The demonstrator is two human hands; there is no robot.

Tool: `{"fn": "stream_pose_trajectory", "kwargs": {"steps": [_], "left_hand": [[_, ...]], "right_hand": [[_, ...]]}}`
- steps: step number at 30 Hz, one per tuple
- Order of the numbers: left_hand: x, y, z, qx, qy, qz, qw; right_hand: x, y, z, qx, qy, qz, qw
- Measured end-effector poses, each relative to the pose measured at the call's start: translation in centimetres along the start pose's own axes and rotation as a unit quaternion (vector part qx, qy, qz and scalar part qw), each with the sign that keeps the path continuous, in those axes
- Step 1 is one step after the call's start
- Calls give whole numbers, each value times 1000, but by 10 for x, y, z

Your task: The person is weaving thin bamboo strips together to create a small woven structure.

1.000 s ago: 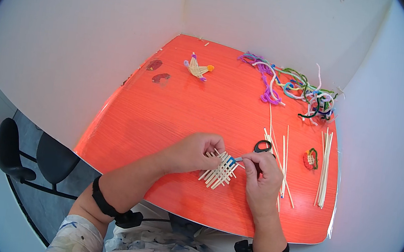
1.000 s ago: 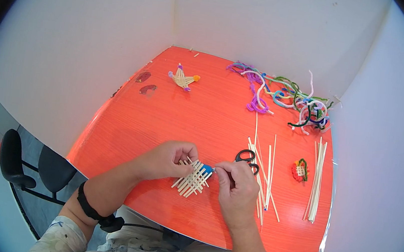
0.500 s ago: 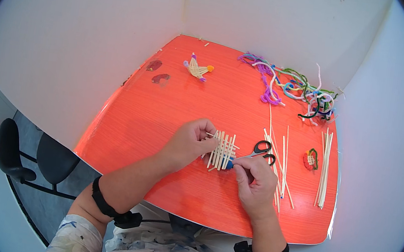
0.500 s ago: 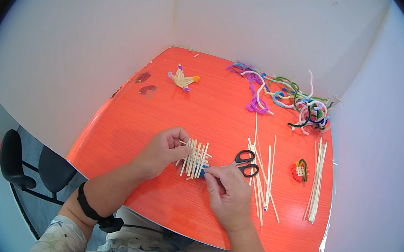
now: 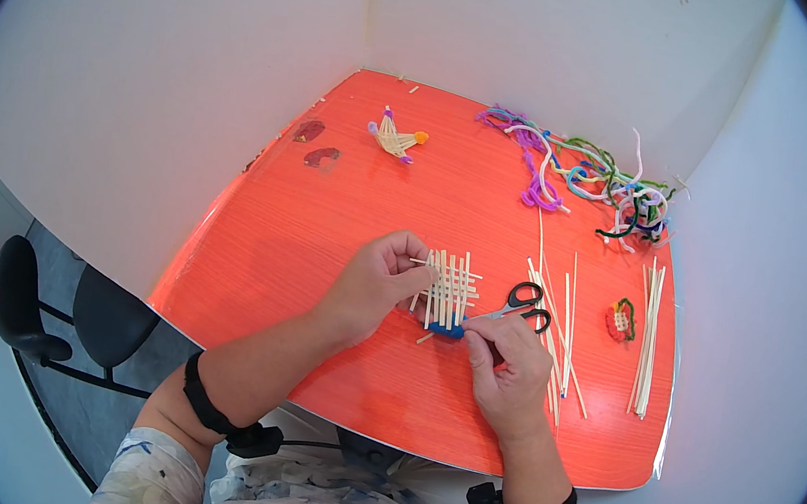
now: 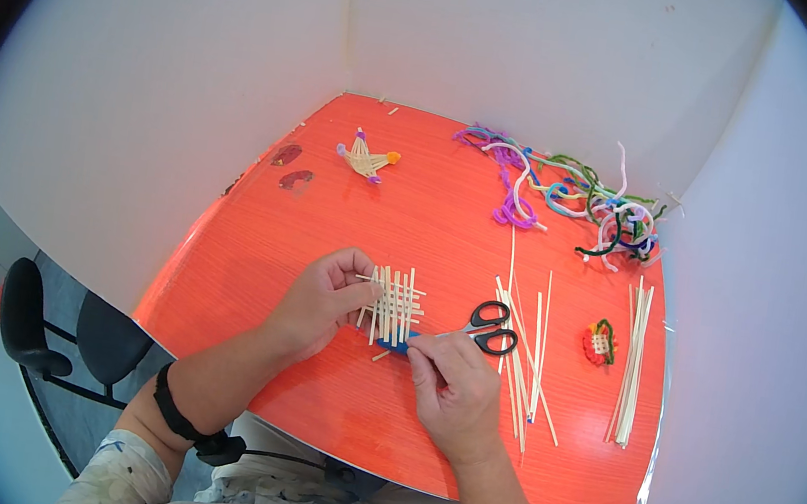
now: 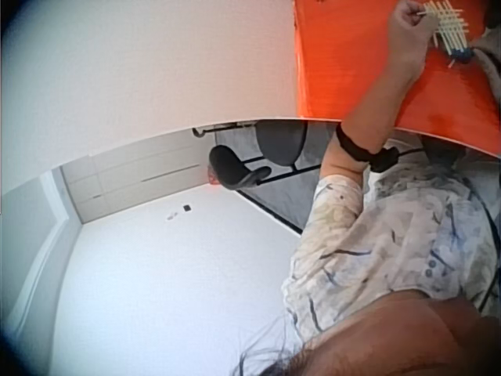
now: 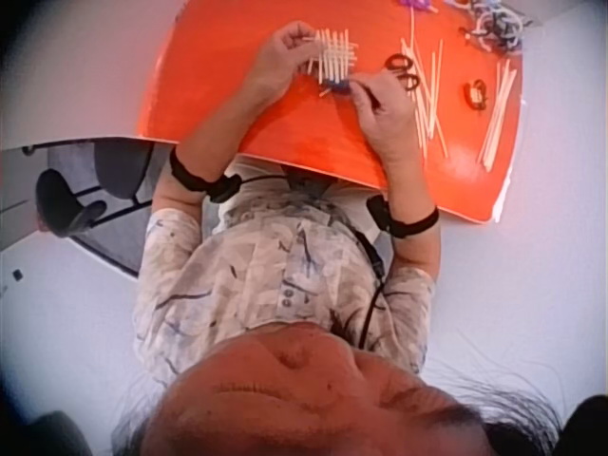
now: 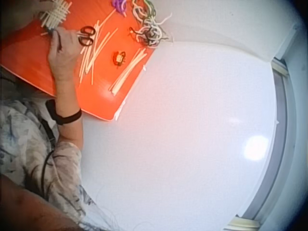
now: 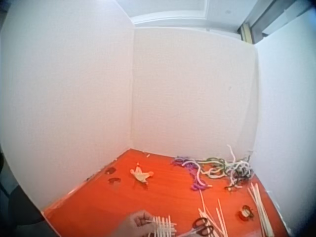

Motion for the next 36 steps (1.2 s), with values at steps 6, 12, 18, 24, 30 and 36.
{"fn": "stream_pose_trajectory", "kwargs": {"steps": [6,12,18,24,30,36], "left_hand": [[1,-1,3,9,10,-12,1000],[2,-2,3,6,8,-16,1000],[5,-1,-2,28,63,9,998],[9,2,-12,81,136,61,986],[15,7,-28,105,142,125,976],[28,4,-18,139,157,134,969]], "right_hand": [[0,0,0,1,5,-9,1000],[-1,2,-3,0,9,-1,1000],[-2,2,-3,-6,0,-5,1000],[-19,3,-7,25,-43,-85,995],[-35,9,-15,41,-79,-95,991],[-43,15,-20,22,-159,-163,974]]}}
Point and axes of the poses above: each hand's wrist, its own y-axis away from the middle knuckle, its own z-axis out of the back of the hand, x = y × z, the point moved 8 cm from there along -y, towards the middle knuckle, and after that the axes turned 11 degrees about y, right-handed, at the moved point
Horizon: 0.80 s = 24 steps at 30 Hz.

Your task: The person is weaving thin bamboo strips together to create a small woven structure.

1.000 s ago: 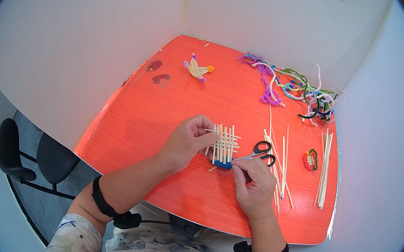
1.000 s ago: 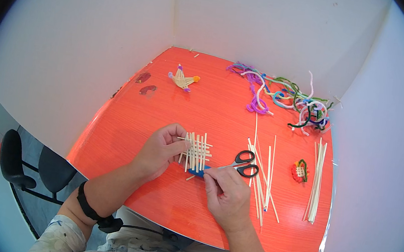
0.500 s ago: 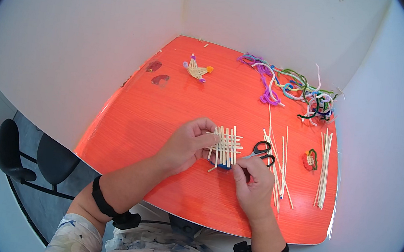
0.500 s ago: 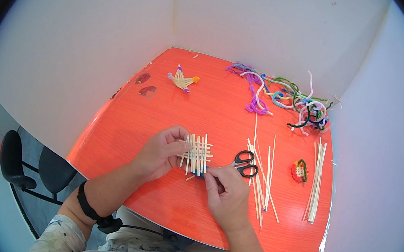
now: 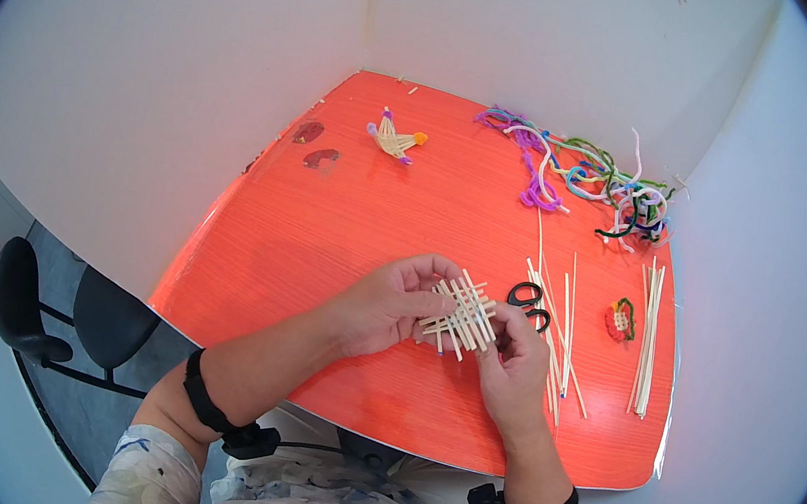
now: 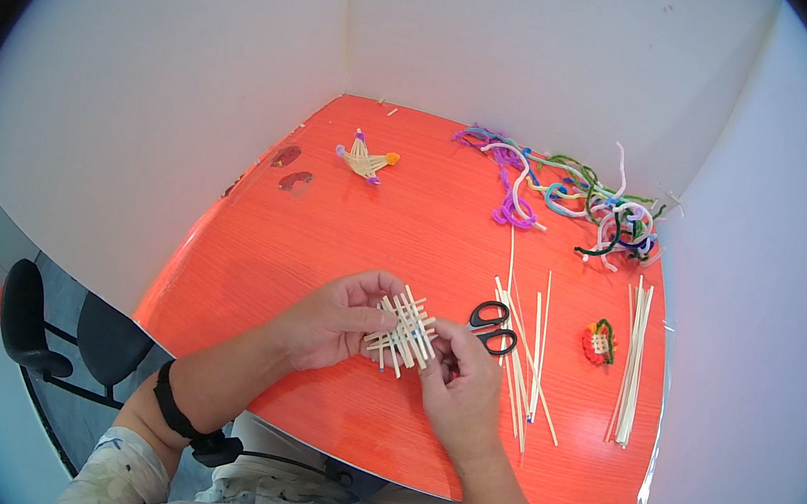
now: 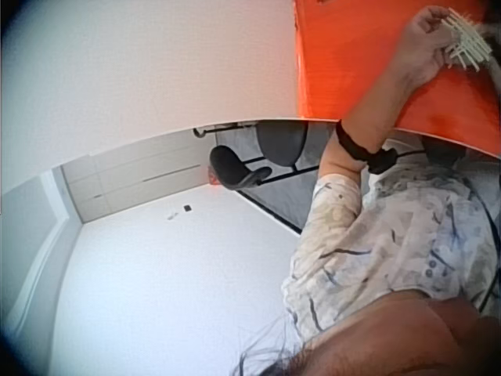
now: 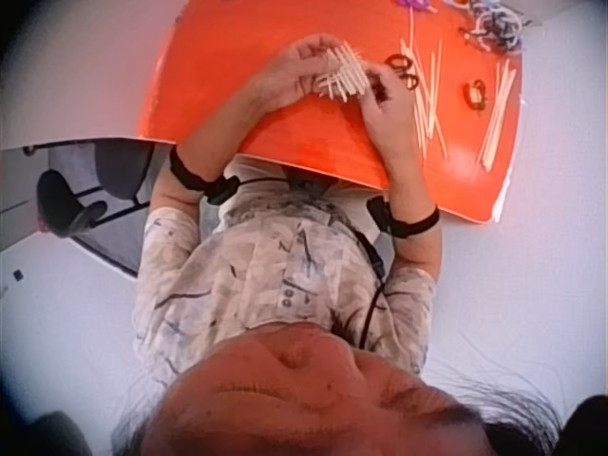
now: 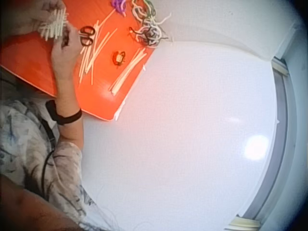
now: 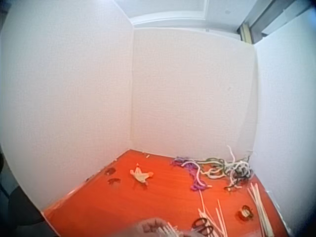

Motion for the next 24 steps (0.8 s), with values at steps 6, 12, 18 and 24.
{"fn": "stream_pose_trajectory", "kwargs": {"steps": [6,12,18,24], "left_hand": [[-5,-1,2,-58,24,-41,997],[-5,0,10,-79,12,-47,996],[-4,1,7,-91,-9,-31,995],[-4,2,9,-111,-45,-30,992]], "right_hand": [[16,-1,-2,19,52,39,998],[30,0,-3,24,120,64,990],[31,-1,0,2,169,76,983],[34,-1,2,-12,158,72,985]]}}
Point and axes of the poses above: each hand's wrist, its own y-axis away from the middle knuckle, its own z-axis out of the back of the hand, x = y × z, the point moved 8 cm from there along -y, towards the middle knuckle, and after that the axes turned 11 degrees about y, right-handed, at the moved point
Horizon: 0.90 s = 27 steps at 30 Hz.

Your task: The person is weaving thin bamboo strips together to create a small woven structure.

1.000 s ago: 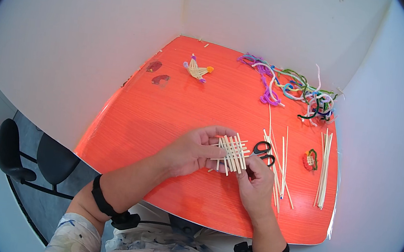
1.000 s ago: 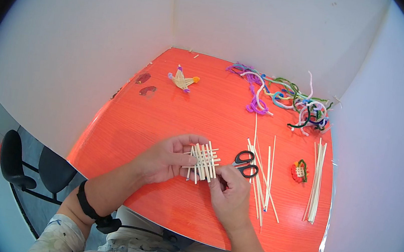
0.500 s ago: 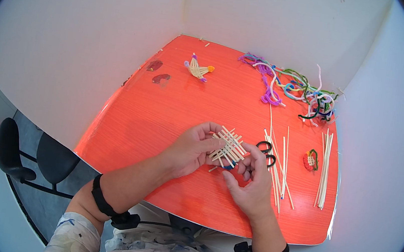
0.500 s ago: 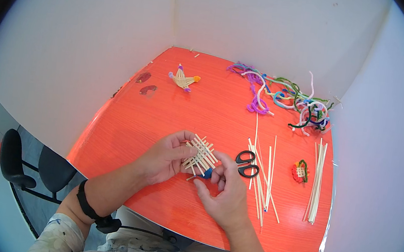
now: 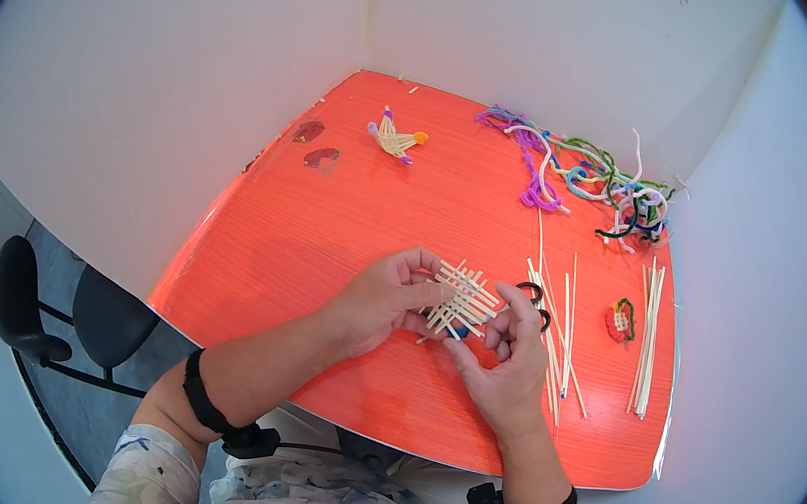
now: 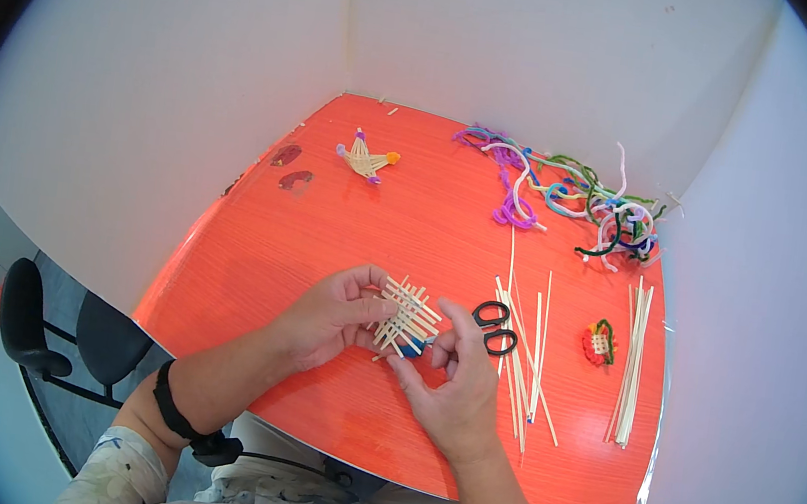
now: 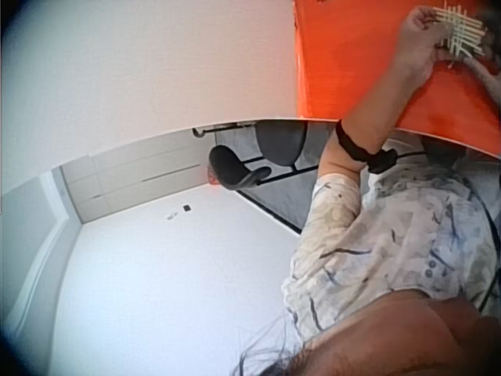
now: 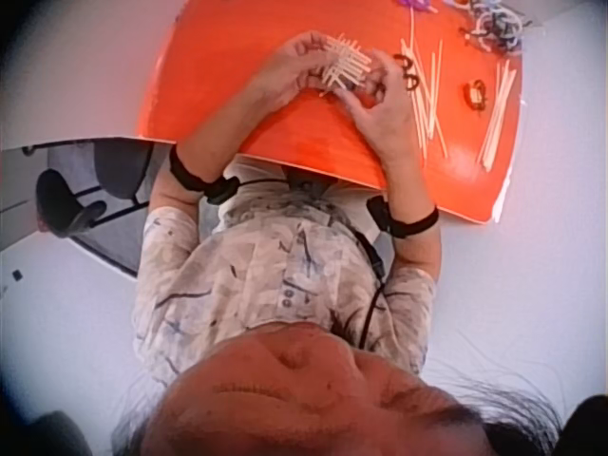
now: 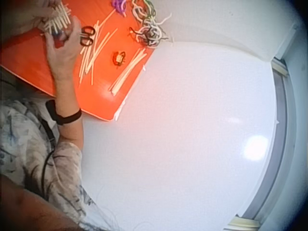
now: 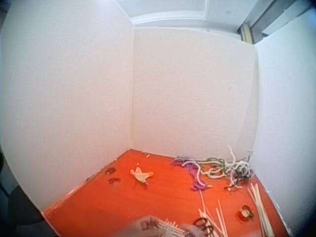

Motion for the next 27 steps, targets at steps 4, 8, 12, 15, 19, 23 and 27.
{"fn": "stream_pose_trajectory", "kwargs": {"steps": [4,8,12,15,19,23,27], "left_hand": [[-5,0,3,17,-89,-28,995],[-12,6,-9,4,-114,-37,993],[-16,9,-18,27,-139,-46,989],[-13,7,-17,42,-138,-39,989],[-13,7,-17,39,-148,-44,987],[-12,7,-19,54,-147,-39,987],[-14,9,-21,43,-164,-40,985]], "right_hand": [[2,-1,0,-1,-9,7,1000],[-1,-1,2,-9,-10,-5,1000],[-3,-1,4,-19,-3,-3,1000],[-5,-1,5,-26,-7,-8,1000],[-7,0,5,-26,-22,-22,999],[-9,0,5,-27,-18,-23,999],[-10,1,4,-29,-19,-21,999]]}}
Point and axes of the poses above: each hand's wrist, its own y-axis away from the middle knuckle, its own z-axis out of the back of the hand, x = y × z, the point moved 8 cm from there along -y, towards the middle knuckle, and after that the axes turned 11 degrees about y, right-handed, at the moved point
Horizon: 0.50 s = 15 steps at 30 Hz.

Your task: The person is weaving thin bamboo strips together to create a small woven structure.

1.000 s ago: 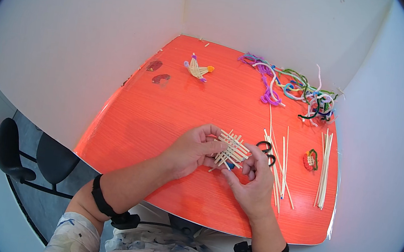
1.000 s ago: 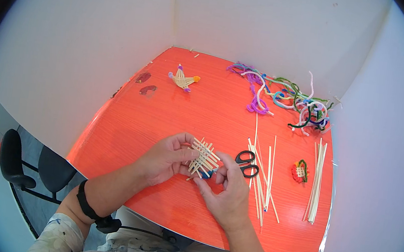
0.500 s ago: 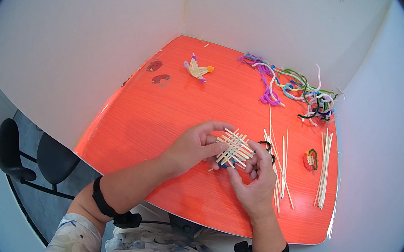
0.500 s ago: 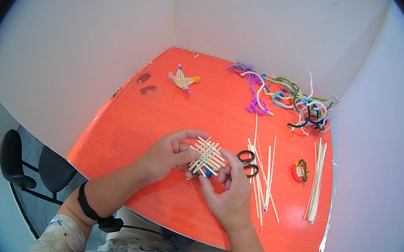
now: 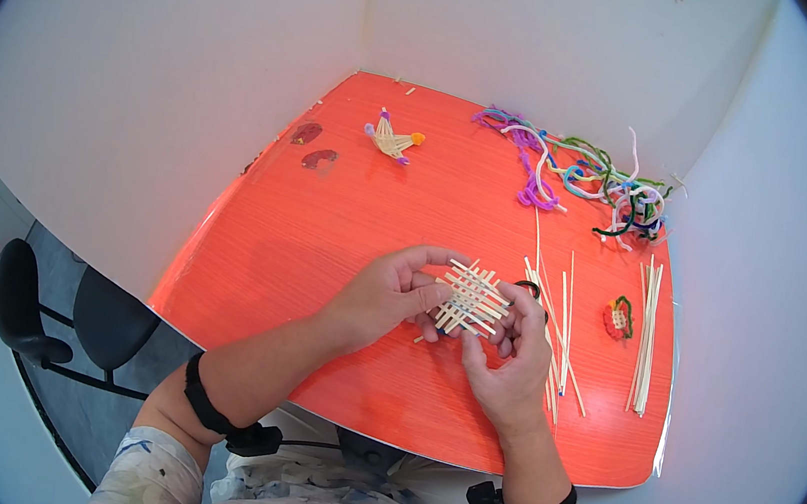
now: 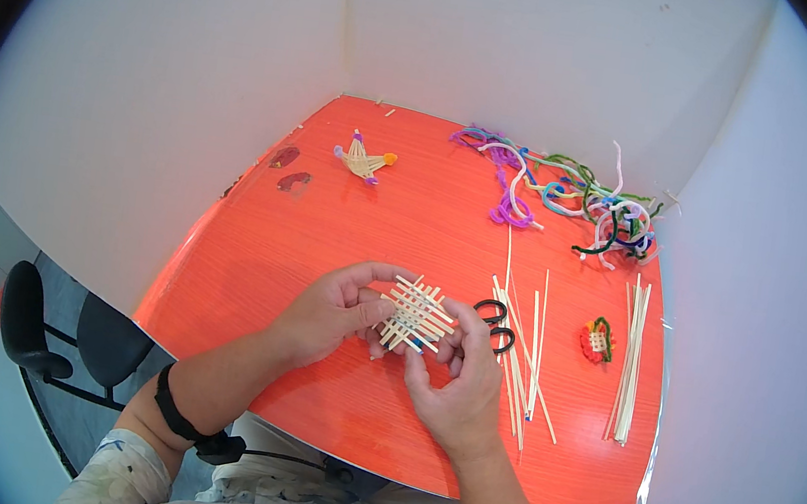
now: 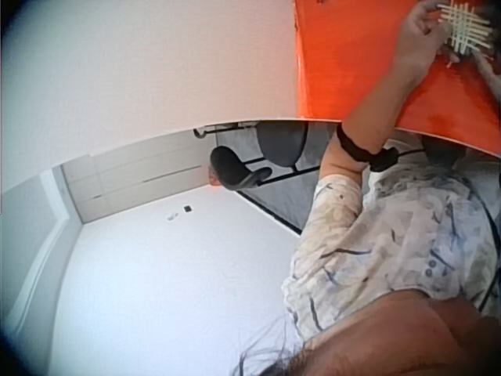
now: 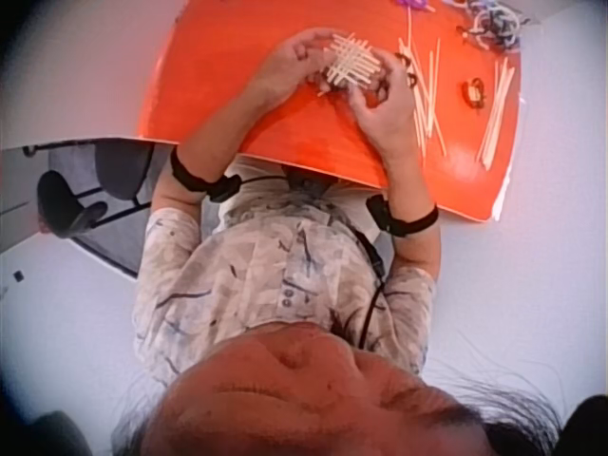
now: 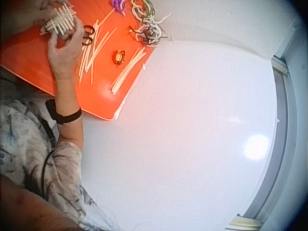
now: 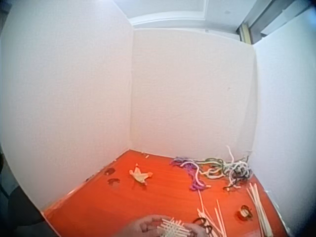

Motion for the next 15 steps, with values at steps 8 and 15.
{"fn": "stream_pose_trajectory", "kwargs": {"steps": [8,15], "left_hand": [[-2,1,0,67,85,-10,994],[-4,2,-7,82,45,-13,996]], "right_hand": [[0,-1,-1,-6,-16,11,1000],[-9,0,-1,-18,-57,0,998]]}}
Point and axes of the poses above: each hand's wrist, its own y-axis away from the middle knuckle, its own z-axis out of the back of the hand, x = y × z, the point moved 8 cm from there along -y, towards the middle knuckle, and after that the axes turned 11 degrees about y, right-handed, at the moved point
